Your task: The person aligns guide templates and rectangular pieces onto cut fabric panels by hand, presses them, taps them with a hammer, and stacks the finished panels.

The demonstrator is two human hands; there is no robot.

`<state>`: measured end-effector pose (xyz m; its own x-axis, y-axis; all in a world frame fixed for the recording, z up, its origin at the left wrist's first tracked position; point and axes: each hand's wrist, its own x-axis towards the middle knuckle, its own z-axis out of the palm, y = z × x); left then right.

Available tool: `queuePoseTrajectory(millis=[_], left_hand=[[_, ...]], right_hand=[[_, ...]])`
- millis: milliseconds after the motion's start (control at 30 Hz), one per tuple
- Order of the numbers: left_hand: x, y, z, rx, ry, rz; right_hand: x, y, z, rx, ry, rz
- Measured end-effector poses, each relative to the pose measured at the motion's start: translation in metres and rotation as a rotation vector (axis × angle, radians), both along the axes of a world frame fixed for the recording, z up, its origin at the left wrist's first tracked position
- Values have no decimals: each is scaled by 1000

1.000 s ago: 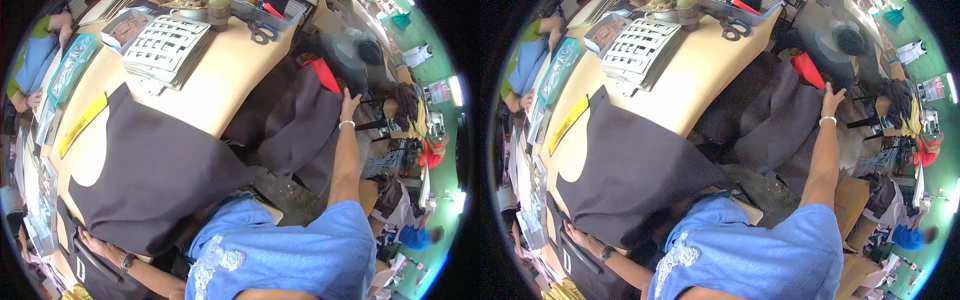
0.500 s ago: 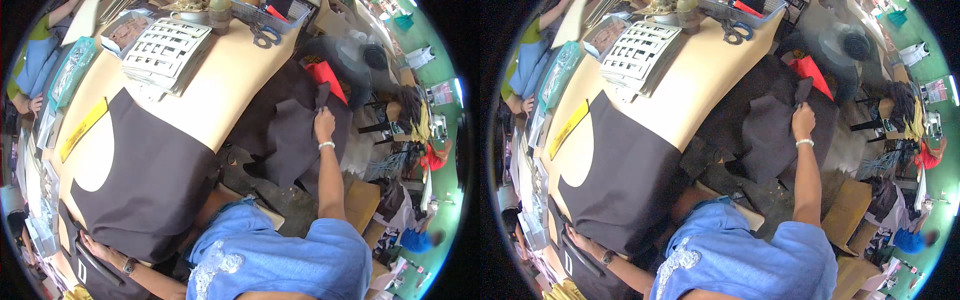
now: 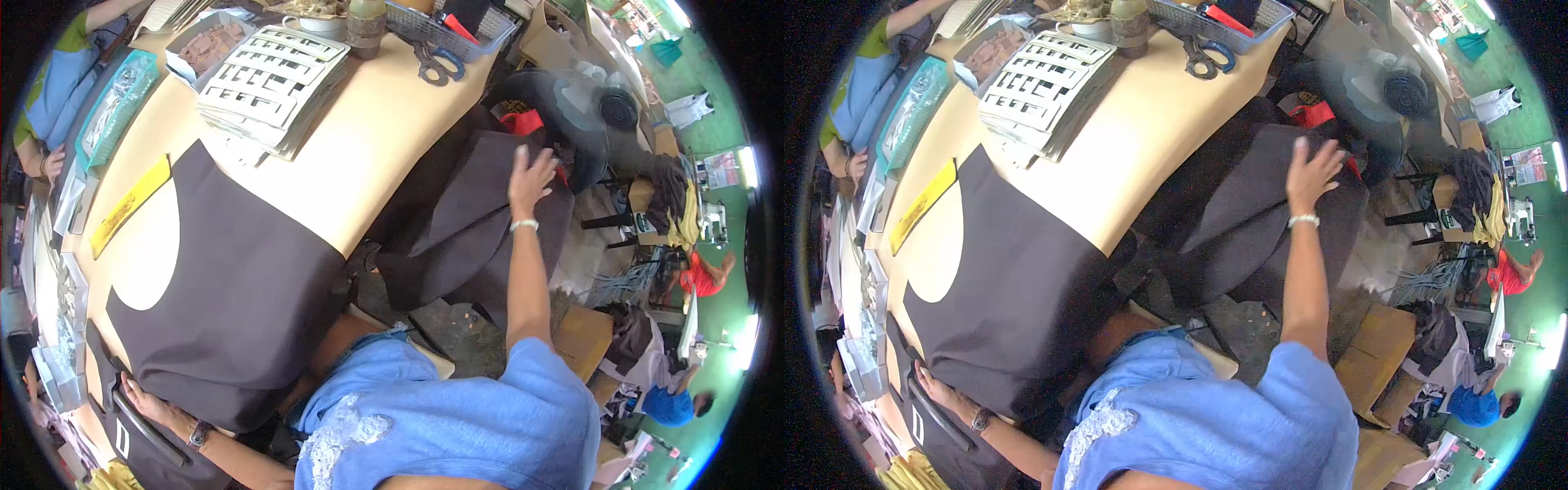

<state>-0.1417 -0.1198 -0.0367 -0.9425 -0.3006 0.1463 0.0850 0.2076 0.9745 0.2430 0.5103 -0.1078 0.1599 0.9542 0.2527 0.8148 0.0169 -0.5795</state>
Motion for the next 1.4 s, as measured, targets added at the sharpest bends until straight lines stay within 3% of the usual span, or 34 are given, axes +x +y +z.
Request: queuePoseTrajectory(millis=[133,267,333,367,400,467,500,533,567,600,667,700,767,900,933,1033,1067,1100,1167,1233,1300,1400], left_hand=[[1,0,1,77,-46,-27],[4,8,4,51,-40,4],[12,15,7,-28,-5,-25],[22,32,19,-241,-8,70],[17,23,11,-226,44,42],[20,28,13,-89,16,55],[27,41,22,-167,21,74],[25,39,18,75,-11,33],[27,45,23,-46,-5,83],[20,33,9,-78,74,68],[19,37,9,107,62,61],[18,36,6,100,96,50],[17,32,5,26,91,54],[57,59,77,-328,296,7],[66,59,92,-568,373,69],[73,52,98,-840,358,69],[75,56,100,-861,19,59],[79,63,97,-947,-139,78],[94,71,90,-1189,173,111],[117,90,98,-1210,177,39],[134,107,97,-1177,169,-238],[145,117,58,-1124,104,-494]], right_hand=[[-29,-50,-16,-329,-497,244],[-14,17,-60,-237,-430,231],[-11,41,-50,-275,-550,118],[-20,43,-36,-305,-571,25],[-32,35,-13,-277,-427,57],[-53,3,12,93,-225,253],[-70,-28,26,354,-77,357],[-92,-75,62,446,48,500],[-113,-115,89,565,133,635],[-133,-153,105,576,218,771],[-171,-213,119,399,331,1128],[-190,-238,129,318,203,1335],[-224,-276,121,309,-27,1487],[-242,-277,99,202,-353,1574],[-239,-273,100,161,-364,1577],[-231,-269,108,115,-384,1601],[-231,-269,108,116,-395,1607],[-230,-269,111,98,-392,1625],[-233,-265,117,64,-386,1647],[-237,-260,120,49,-337,1632],[-245,-258,120,46,-330,1614],[-251,-255,105,154,-375,1571]])
